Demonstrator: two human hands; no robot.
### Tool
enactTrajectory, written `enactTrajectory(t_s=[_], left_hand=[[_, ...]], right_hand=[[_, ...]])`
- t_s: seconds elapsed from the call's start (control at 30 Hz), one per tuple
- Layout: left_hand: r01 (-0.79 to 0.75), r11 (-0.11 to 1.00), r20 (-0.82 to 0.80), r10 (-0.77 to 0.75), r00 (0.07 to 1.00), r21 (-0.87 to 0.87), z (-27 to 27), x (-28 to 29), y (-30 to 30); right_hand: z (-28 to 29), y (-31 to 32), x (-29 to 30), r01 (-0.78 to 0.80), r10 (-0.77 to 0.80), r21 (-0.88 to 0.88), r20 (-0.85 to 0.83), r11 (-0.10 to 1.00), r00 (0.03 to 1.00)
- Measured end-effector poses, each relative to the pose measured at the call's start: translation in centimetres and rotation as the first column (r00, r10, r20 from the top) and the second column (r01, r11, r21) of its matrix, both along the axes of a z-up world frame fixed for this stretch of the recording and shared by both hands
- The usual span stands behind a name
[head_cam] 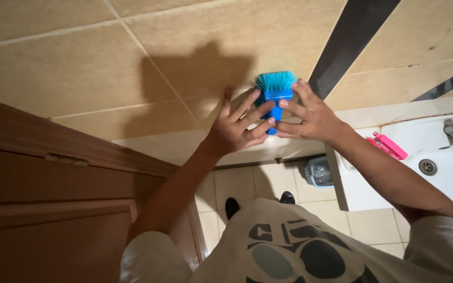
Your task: The person uses a blue scrub brush to clean the grout lines on the tiled wall and floor of a bathroom. They scrub the wall near the door frame and then move to scrub the floor tiles near the sink and toilet.
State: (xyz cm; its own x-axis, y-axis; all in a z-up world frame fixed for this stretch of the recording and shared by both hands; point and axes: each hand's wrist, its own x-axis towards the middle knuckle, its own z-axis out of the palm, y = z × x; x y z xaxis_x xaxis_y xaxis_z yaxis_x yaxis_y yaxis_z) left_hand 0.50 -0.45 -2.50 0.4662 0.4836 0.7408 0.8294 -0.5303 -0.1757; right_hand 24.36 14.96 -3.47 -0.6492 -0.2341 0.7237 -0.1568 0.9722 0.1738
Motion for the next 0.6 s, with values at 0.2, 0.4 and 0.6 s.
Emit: enactTrajectory(t_s=[0.2,0.4,0.6], left_hand=[[-0.014,0.999,0.007,0.014,1.0,-0.039,-1.6,0.3,-0.2],[0.005,0.995,0.04,-0.001,0.999,-0.099,-2.6,0.5,-0.6],[0.001,0.996,0.033,0.002,0.999,-0.091,-2.0,0.4,-0.9]], right_hand=[[-1.8,-0.3,0.0,0.029,-0.029,0.006,-0.012,1.0,1.0],[-2.4,-0.5,0.1,0.032,-0.032,0.0,-0.008,0.999,0.999],[-1.9,-0.8,0.3,0.044,-0.044,0.03,0.0,0.999,0.999]])
